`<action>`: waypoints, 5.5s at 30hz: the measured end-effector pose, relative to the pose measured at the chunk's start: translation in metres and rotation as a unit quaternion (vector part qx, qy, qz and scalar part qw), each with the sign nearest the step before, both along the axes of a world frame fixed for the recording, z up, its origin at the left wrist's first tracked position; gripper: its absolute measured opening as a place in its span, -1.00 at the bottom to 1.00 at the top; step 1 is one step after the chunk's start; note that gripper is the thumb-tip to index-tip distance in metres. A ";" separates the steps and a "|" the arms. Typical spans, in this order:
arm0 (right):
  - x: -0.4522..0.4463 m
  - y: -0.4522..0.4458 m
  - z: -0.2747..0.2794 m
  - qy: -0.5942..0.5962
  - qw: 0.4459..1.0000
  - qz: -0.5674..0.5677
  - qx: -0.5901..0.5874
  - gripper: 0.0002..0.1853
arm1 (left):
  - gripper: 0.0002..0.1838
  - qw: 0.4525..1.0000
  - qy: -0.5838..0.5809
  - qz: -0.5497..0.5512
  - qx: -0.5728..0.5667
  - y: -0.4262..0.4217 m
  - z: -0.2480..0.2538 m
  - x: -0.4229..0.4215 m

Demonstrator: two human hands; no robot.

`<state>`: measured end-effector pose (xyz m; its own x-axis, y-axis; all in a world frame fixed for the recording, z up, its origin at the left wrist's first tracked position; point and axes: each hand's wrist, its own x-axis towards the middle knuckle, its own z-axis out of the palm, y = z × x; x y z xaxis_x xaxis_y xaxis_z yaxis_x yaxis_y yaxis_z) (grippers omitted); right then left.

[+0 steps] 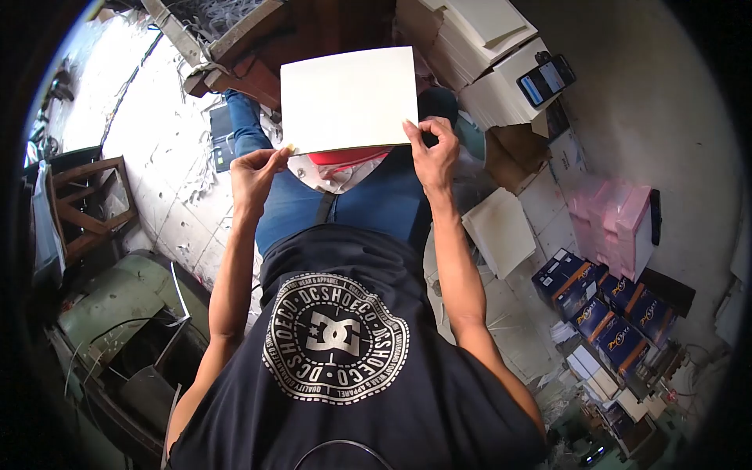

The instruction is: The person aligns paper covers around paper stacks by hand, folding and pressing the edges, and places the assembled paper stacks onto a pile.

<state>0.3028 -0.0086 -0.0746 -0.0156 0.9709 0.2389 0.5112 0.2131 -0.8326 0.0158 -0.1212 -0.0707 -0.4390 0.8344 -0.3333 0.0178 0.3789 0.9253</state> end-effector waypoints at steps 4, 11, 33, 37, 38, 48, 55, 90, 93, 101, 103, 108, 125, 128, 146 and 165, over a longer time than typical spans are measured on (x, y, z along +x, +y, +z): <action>-0.002 -0.001 0.001 -0.002 1.000 -0.003 -0.006 -0.67 | -0.71 1.000 -0.001 0.002 -0.003 0.000 0.003 0.001; -0.003 -0.001 0.003 0.002 1.000 -0.003 -0.007 -0.67 | -0.71 1.000 0.007 0.001 -0.004 -0.001 0.004 0.002; 0.000 -0.043 0.028 -0.422 0.895 0.141 0.034 -0.07 | -0.71 0.998 0.058 0.015 -0.001 -0.004 0.010 0.011; -0.066 -0.042 0.020 -0.355 0.894 0.243 0.121 -0.26 | -0.58 0.998 0.058 -0.020 -0.015 -0.031 0.016 0.030; -0.078 -0.040 0.007 -0.352 0.876 0.275 0.183 -0.33 | -0.56 0.998 0.042 -0.031 -0.024 -0.037 0.023 0.037; -0.088 -0.010 0.140 0.500 0.854 0.050 -0.132 -0.53 | -0.69 0.959 -0.175 -0.004 0.222 0.036 0.073 0.017; -0.022 -0.098 0.044 0.242 0.801 0.293 -0.462 -0.78 | -0.72 0.981 0.088 -0.174 -0.020 0.055 0.012 -0.038; 0.007 0.152 0.083 -0.219 0.912 0.157 0.308 -0.82 | -0.03 0.965 -0.144 -0.103 0.193 0.169 0.110 0.116; -0.038 0.024 0.122 -0.250 0.900 0.284 0.215 -0.61 | -0.37 0.973 -0.096 -0.101 0.186 0.146 0.133 0.095; -0.032 -0.023 0.195 0.004 0.972 0.233 0.034 -0.59 | -0.77 0.849 0.204 -0.441 0.207 0.020 0.180 -0.006; -0.046 -0.032 0.172 0.108 0.963 0.235 -0.075 -0.75 | -0.72 0.835 0.323 -0.434 0.105 0.016 0.188 -0.016; -0.094 -0.053 0.149 0.228 0.948 0.198 -0.097 -0.77 | -0.72 0.828 0.412 -0.164 0.342 0.033 0.162 0.015; -0.007 -0.028 0.152 0.182 0.982 0.015 -0.054 -0.72 | -0.71 0.668 0.484 -0.147 0.547 0.178 0.146 -0.052; 0.063 -0.039 0.187 0.288 0.956 0.044 -0.026 -0.66 | -0.79 0.729 0.573 0.102 0.361 0.264 0.161 -0.152; -0.002 0.017 0.052 0.037 0.990 0.109 -0.084 -0.66 | -0.68 0.950 0.255 -0.060 0.172 0.065 0.068 0.003; 0.014 0.023 0.001 -0.013 0.993 0.117 0.002 -0.69 | -0.46 0.942 0.314 -0.119 -0.010 0.077 0.044 0.007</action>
<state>0.3171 0.0143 -0.0738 -0.2469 0.9391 0.2391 0.4692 0.3317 -0.8184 0.0227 -0.0441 -0.0263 -0.3562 0.9304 -0.0860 0.6459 0.3117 0.6969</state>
